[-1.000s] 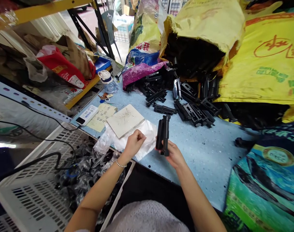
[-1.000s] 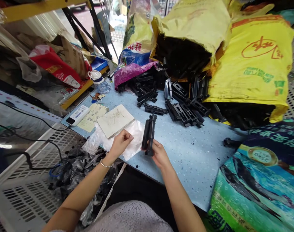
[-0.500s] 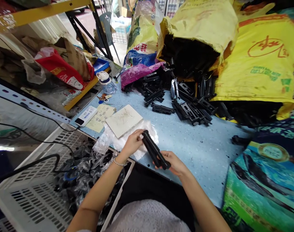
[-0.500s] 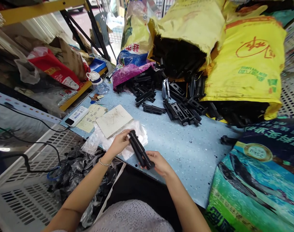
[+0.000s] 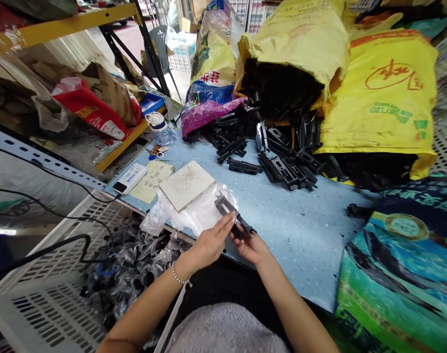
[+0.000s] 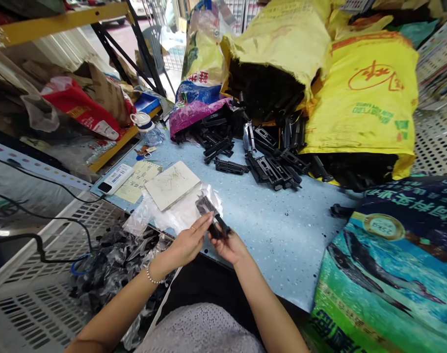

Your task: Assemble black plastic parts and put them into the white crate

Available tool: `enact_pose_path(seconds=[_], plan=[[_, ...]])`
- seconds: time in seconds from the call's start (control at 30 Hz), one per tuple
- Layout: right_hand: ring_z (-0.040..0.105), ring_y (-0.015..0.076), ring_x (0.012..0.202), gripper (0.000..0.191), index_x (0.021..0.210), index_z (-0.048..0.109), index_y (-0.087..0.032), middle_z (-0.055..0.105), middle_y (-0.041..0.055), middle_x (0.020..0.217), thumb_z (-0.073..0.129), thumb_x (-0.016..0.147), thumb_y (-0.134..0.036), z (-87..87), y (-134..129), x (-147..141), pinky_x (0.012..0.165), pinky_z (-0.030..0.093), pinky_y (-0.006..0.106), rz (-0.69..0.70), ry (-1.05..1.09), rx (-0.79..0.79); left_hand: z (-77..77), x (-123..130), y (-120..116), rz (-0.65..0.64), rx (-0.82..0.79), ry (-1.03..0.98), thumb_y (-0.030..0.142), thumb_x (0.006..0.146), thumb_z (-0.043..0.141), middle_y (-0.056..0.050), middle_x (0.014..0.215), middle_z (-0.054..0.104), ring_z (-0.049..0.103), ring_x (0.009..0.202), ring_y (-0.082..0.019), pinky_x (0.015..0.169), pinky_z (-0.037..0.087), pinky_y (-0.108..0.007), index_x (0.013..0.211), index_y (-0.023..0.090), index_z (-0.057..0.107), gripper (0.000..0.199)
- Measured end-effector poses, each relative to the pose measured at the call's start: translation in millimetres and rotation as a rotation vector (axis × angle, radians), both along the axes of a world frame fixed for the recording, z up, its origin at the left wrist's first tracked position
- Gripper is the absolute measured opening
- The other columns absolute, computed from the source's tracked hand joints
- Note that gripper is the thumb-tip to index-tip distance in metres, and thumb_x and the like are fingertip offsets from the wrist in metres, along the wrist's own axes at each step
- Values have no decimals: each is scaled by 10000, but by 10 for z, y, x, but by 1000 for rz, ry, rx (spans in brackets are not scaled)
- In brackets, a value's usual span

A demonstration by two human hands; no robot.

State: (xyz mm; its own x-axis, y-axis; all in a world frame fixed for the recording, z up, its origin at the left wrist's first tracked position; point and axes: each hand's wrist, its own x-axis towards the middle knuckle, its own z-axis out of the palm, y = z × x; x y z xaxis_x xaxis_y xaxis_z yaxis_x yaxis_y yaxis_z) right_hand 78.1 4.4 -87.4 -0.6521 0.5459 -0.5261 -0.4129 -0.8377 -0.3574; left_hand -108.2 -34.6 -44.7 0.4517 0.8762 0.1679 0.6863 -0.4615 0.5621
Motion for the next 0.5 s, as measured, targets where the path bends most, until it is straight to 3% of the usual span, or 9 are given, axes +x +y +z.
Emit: enact_pose_path(seconds=[0.1, 0.2, 0.27, 0.33, 0.4, 0.47, 0.5], plan=[[595, 104, 535, 182, 851, 650, -150, 658, 25, 678, 666, 824, -330, -11, -71, -54, 427, 466, 164, -70, -188, 188, 35, 81, -46, -88, -30, -95, 5, 846, 357, -118, 1617, 156, 293, 1453, -234, 1100, 434, -391, 1554, 242, 4, 826], [589, 151, 626, 157, 766, 645, -167, 636, 7, 658, 680, 788, -318, 76, -196, -40, 558, 506, 247, -139, -607, 583, 150, 146, -74, -204, -140, -120, 64, 854, 422, -129, 1590, 241, 338, 1431, -238, 1109, 423, -387, 1552, 223, 107, 782], [610, 184, 740, 127, 848, 676, -187, 665, 8, 725, 649, 811, -306, 184, -256, 35, 697, 523, 304, -31, -719, 824, 342, 88, -159, -186, -207, -123, 150, 887, 465, -119, 1504, 409, 444, 1361, -238, 1098, 429, -382, 1508, 232, 301, 648], [635, 207, 834, 217, 1014, 697, -208, 703, 24, 838, 605, 855, -322, 299, -209, 140, 785, 522, 347, 231, -596, 957, 588, -111, -324, -91, -284, -102, 246, 922, 475, -80, 1382, 555, 537, 1264, -236, 1076, 434, -379, 1413, 290, 476, 494], [652, 220, 865, 297, 1123, 690, -223, 719, 50, 937, 549, 899, -358, 383, 25, 219, 804, 523, 377, 403, -523, 1034, 753, -429, -527, 24, -411, -49, 305, 927, 484, -37, 1289, 633, 589, 1183, -242, 1031, 448, -368, 1323, 361, 569, 409], [646, 236, 919, 341, 1181, 673, -237, 711, 78, 1033, 466, 941, -362, 415, 459, 226, 848, 506, 415, 289, -747, 1170, 693, -783, -689, 100, -600, 23, 319, 878, 549, -25, 1185, 690, 630, 1092, -255, 960, 464, -341, 1198, 372, 661, 342], [620, 247, 1004, 356, 1209, 658, -241, 696, 92, 1089, 430, 951, -334, 411, 727, 199, 921, 467, 442, 119, -965, 1265, 564, -944, -735, 150, -684, 72, 306, 833, 592, -34, 1104, 719, 651, 1032, -264, 925, 469, -339, 1091, 338, 713, 287]])
